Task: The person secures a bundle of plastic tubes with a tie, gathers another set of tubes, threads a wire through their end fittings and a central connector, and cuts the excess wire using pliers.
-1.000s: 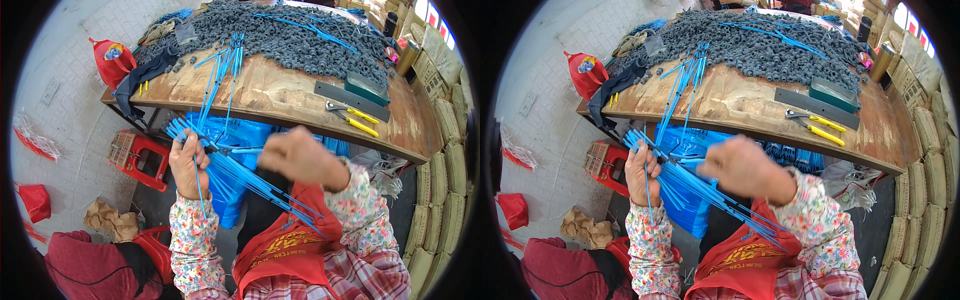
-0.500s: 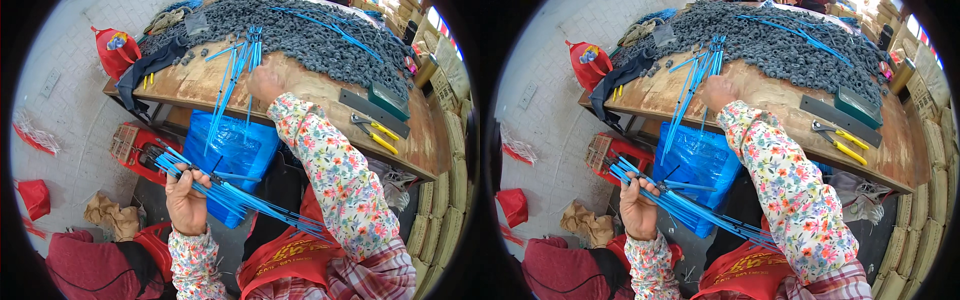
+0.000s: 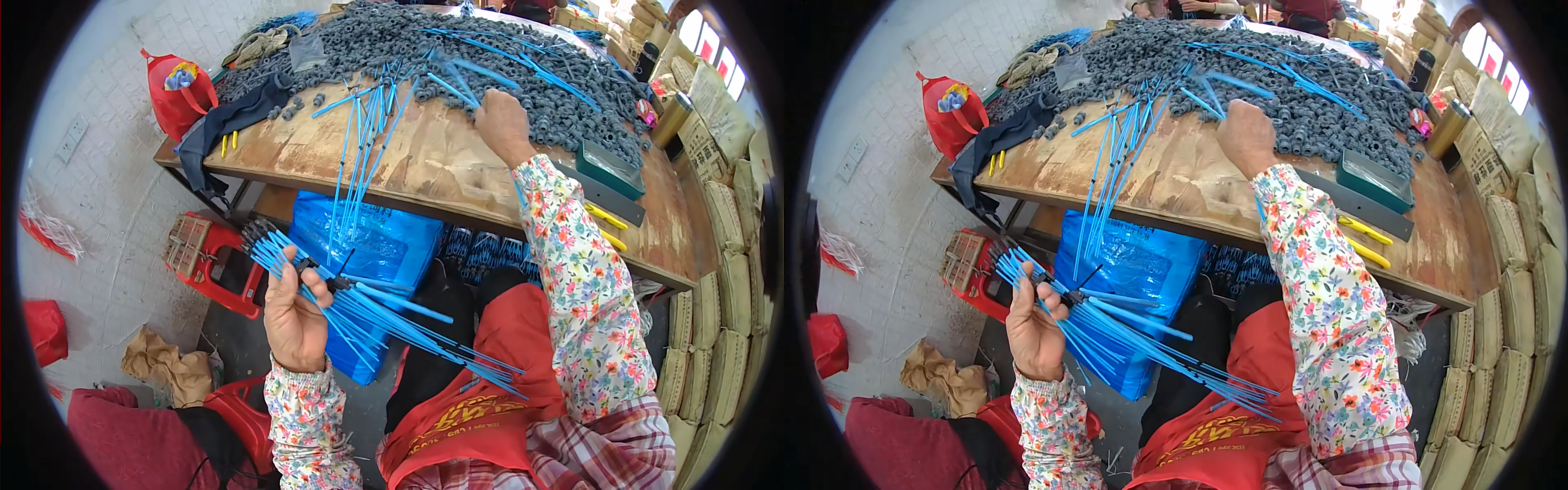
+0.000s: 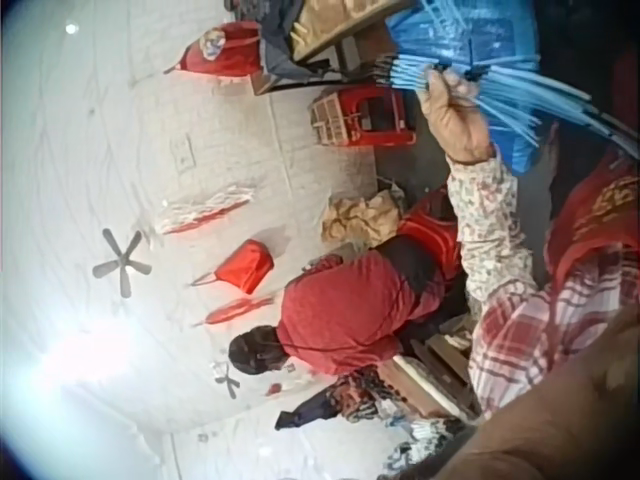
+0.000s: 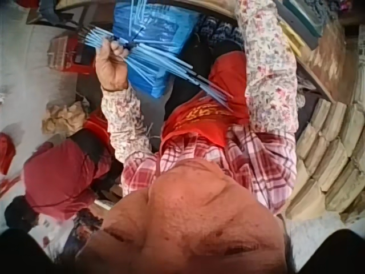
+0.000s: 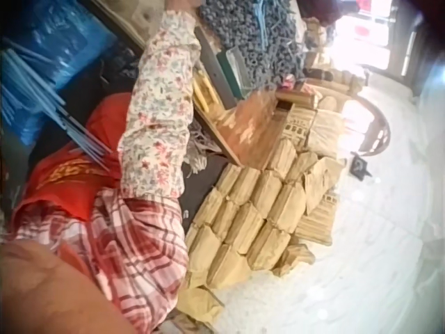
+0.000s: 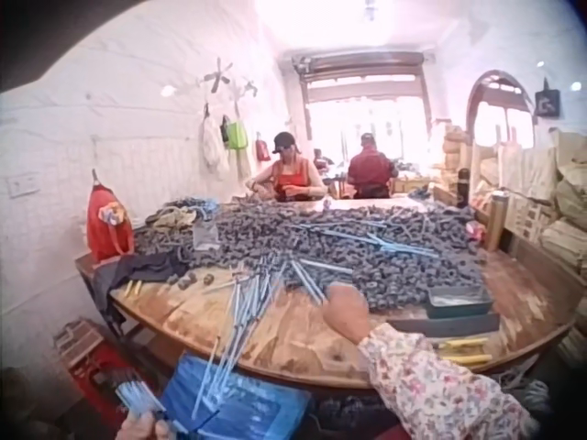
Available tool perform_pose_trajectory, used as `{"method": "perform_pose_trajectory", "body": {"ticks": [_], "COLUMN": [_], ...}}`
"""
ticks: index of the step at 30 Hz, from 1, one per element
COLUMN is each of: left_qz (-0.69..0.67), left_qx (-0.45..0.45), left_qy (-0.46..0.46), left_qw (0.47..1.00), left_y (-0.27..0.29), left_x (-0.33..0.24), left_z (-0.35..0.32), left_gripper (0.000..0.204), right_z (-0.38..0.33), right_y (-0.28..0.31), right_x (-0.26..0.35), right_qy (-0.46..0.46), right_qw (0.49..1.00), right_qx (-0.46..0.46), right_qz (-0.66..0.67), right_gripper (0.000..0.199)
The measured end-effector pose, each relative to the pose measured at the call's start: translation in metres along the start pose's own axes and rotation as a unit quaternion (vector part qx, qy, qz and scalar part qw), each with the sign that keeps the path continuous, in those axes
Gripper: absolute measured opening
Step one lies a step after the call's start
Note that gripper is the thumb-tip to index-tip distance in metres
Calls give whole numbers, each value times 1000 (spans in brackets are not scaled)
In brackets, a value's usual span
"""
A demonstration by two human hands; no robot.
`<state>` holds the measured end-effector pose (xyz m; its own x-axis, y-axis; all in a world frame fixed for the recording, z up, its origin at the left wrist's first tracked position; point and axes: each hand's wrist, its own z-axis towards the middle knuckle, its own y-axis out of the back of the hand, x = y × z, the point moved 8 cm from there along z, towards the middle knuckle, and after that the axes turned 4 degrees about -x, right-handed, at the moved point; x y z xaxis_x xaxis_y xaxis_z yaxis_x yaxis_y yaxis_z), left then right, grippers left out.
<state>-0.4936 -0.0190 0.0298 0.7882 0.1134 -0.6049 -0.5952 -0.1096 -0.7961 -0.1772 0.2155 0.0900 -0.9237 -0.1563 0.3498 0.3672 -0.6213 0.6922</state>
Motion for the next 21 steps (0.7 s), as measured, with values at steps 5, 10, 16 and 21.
{"method": "perform_pose_trajectory", "body": {"ticks": [5,10,16,21], "left_qz": [37,96,125,172], "left_qx": [41,29,3,-1], "left_qy": [-6,-30,-18,-10], "left_qw": [998,994,992,985], "left_y": [-15,-31,-68,-77], "left_x": [1,14,42,50], "left_z": [1,24,58,64], "left_gripper": [29,35,19,25], "right_z": [-20,-23,-22,-26], "right_y": [37,54,65,45], "right_x": [-14,-57,-81,-98], "right_qy": [12,-22,-38,-19], "right_qw": [997,998,996,999], "right_qx": [-75,-33,-59,-34], "right_qz": [17,-59,-51,17], "right_gripper": [15,8,10,14]}}
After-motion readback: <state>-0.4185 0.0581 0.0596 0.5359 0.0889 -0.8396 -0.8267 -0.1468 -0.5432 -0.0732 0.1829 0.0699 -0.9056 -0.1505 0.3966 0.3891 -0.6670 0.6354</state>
